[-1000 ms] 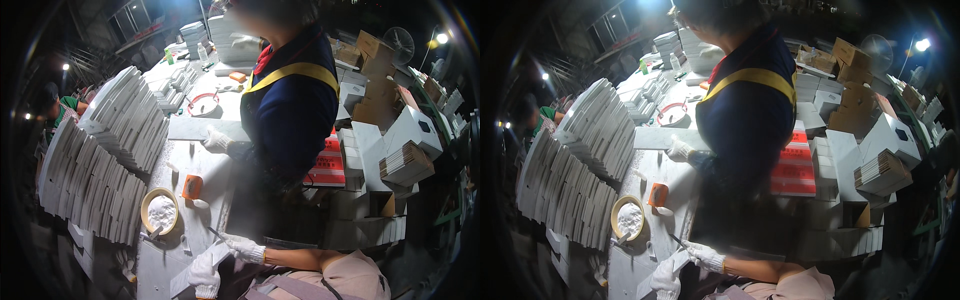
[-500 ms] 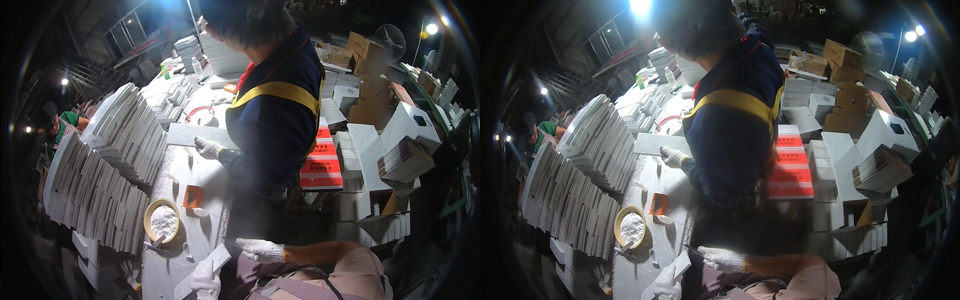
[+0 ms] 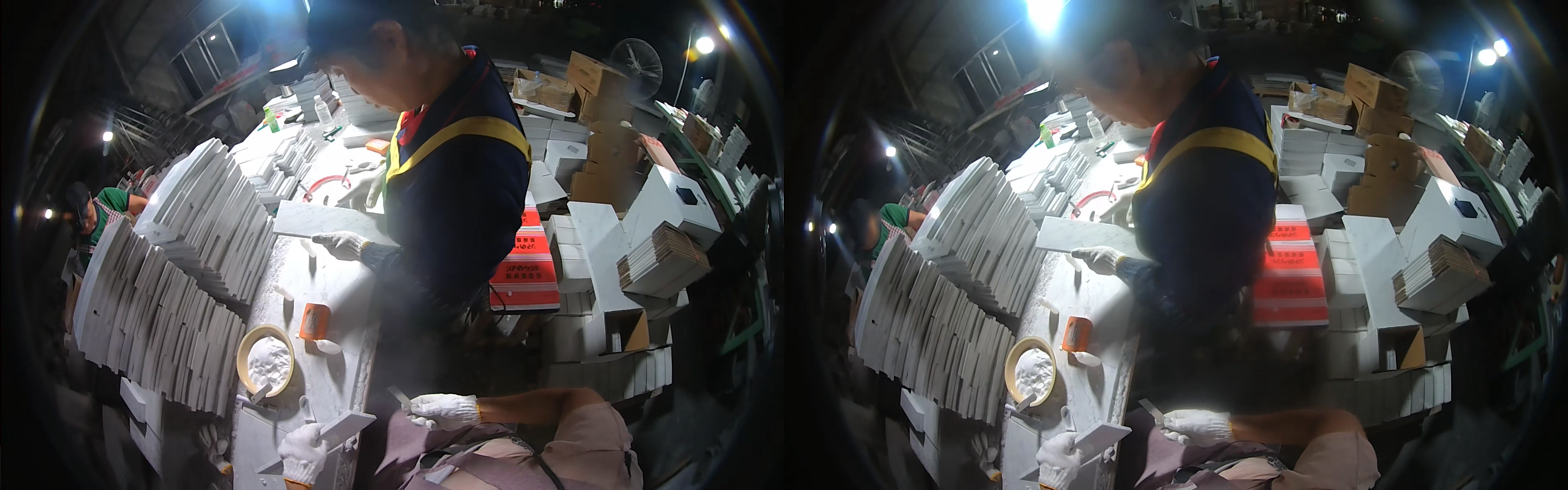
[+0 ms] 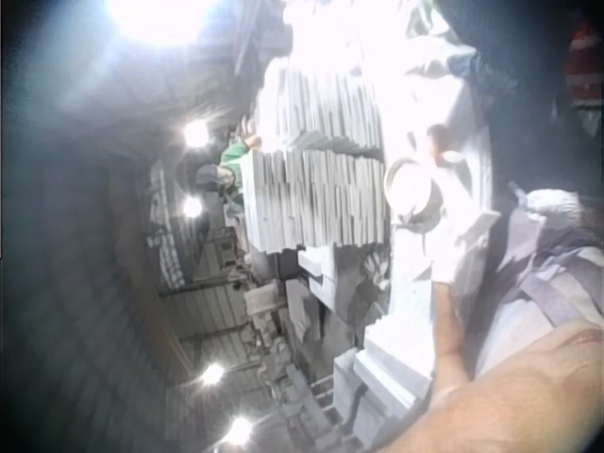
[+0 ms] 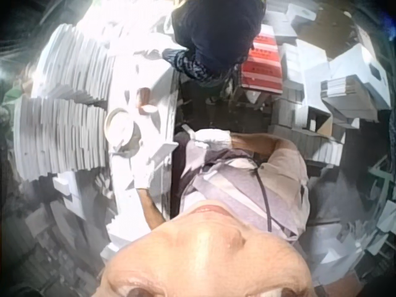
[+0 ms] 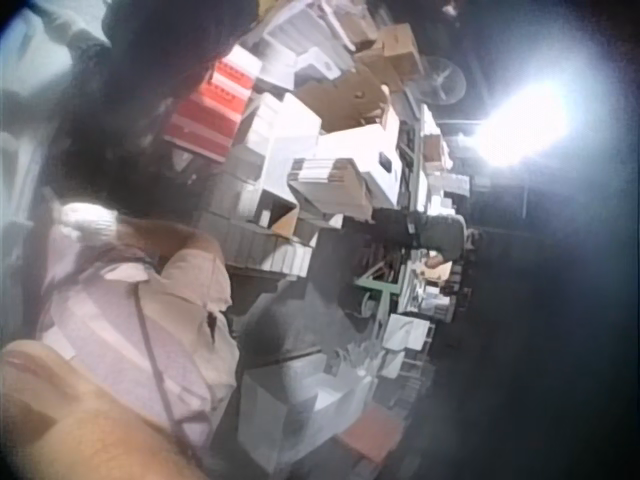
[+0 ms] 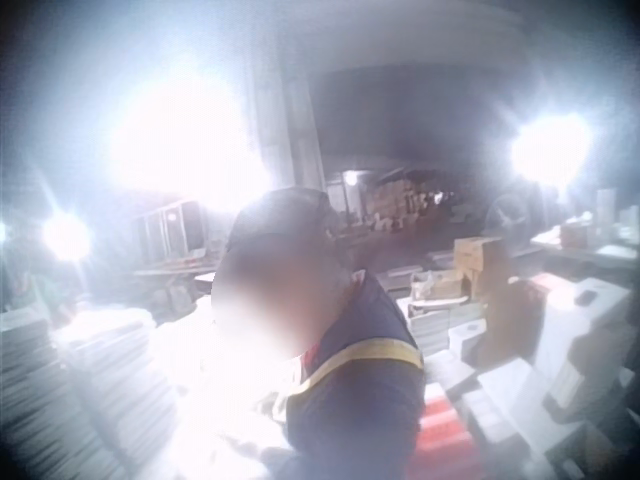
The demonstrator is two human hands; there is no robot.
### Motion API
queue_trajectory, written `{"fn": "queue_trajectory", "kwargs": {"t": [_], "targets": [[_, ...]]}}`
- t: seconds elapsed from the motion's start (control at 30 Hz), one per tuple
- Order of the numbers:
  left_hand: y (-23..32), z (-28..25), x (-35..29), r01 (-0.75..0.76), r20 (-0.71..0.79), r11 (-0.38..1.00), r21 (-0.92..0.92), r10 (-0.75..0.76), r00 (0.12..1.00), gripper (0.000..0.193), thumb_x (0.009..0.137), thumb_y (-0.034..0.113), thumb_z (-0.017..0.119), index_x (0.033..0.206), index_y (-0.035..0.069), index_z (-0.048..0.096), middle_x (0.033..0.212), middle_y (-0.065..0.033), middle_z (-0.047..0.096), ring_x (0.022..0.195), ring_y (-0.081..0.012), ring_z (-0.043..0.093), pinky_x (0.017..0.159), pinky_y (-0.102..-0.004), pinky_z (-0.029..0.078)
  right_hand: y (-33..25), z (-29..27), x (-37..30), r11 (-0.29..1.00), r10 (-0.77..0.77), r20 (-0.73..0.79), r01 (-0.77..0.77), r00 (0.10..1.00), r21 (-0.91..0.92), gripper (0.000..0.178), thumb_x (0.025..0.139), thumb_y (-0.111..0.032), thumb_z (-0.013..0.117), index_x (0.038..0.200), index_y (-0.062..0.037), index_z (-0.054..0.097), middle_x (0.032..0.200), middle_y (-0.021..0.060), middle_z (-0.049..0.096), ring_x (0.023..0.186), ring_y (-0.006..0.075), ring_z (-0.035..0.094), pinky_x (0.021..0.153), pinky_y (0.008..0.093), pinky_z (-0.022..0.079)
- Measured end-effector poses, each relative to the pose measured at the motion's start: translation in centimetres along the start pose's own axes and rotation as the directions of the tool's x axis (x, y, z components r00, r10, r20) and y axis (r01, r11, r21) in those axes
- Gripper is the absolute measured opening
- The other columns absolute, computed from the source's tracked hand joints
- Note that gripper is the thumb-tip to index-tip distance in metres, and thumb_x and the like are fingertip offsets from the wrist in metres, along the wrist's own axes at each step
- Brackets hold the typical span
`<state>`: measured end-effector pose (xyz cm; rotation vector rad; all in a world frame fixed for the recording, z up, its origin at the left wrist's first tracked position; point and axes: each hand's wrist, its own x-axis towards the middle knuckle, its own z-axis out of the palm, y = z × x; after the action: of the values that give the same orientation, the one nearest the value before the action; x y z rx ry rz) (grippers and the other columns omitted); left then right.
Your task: The person repeatedly picks white rectangular tiles from a stack, scrapes their edges with a small metal tool, and rubs the edges with an orange block. Finished tiles are placed into a growing stack on the table. A coworker performs similar work nearby.
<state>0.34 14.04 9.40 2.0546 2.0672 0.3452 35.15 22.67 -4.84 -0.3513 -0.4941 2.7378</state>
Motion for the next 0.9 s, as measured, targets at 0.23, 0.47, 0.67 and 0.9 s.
{"fn": "queue_trajectory", "kwargs": {"t": [0.23, 0.47, 0.67, 0.9], "targets": [[-0.5, -1.2, 3.3, 0.11, 0.384, 0.994, -0.016, -0.095, 0.919, 0.032, 0.092, 0.04, 0.067, 0.098, 0.009, 0.071, 0.095, -0.0195, 0.071, 0.09, -0.04, 0.07, 0.079, -0.0491, 0.055, -0.3, 0.7, 0.9, 0.955, 0.034, -0.323, -0.126, 0.946, -0.268, 0.028, 0.106, -0.023, 0.066, 0.127, -0.0062, 0.062, 0.108, 0.0022, 0.065, 0.09, 0.009, 0.063, 0.072, 0.0237, 0.055], [-2.1, -0.4, 4.3, 0.269, 0.348, 0.962, 0.044, -0.267, 0.899, 0.043, 0.093, 0.05, 0.071, 0.108, 0.01, 0.071, 0.105, -0.0164, 0.074, 0.103, -0.0374, 0.071, 0.09, -0.0455, 0.055, -2.0, 0.2, 2.3, 0.97, 0.003, -0.391, -0.098, 0.921, -0.223, 0.02, 0.105, -0.022, 0.069, 0.12, -0.0119, 0.062, 0.093, 0.0005, 0.06, 0.072, 0.0102, 0.059, 0.061, 0.0231, 0.054], [-3.6, 3.4, 4.8, 0.197, 0.2, 0.98, 0.042, -0.201, 0.959, 0.05, 0.093, 0.058, 0.06, 0.104, 0.012, 0.075, 0.104, -0.02, 0.075, 0.097, -0.0391, 0.071, 0.087, -0.0491, 0.056, -3.5, 0.6, 3.6, 0.896, -0.171, -0.426, -0.04, 0.888, -0.443, 0.009, 0.106, -0.018, 0.063, 0.1, -0.0128, 0.059, 0.075, -0.0015, 0.057, 0.061, 0.0109, 0.054, 0.05, 0.0272, 0.045], [-2.8, 5.8, 4.6, 0.186, -0.109, 0.979, 0.077, -0.177, 0.978, 0.03, 0.09, 0.039, 0.067, 0.074, 0.014, 0.069, 0.075, -0.0134, 0.072, 0.071, -0.037, 0.071, 0.068, -0.0493, 0.056, -3.5, 2.7, 4.2, 0.729, -0.362, -0.471, -0.07, 0.804, -0.681, 0.043, 0.105, -0.019, 0.067, 0.143, -0.0025, 0.058, 0.099, 0.0041, 0.067, 0.077, 0.0089, 0.061, 0.067, 0.025, 0.053]]}}
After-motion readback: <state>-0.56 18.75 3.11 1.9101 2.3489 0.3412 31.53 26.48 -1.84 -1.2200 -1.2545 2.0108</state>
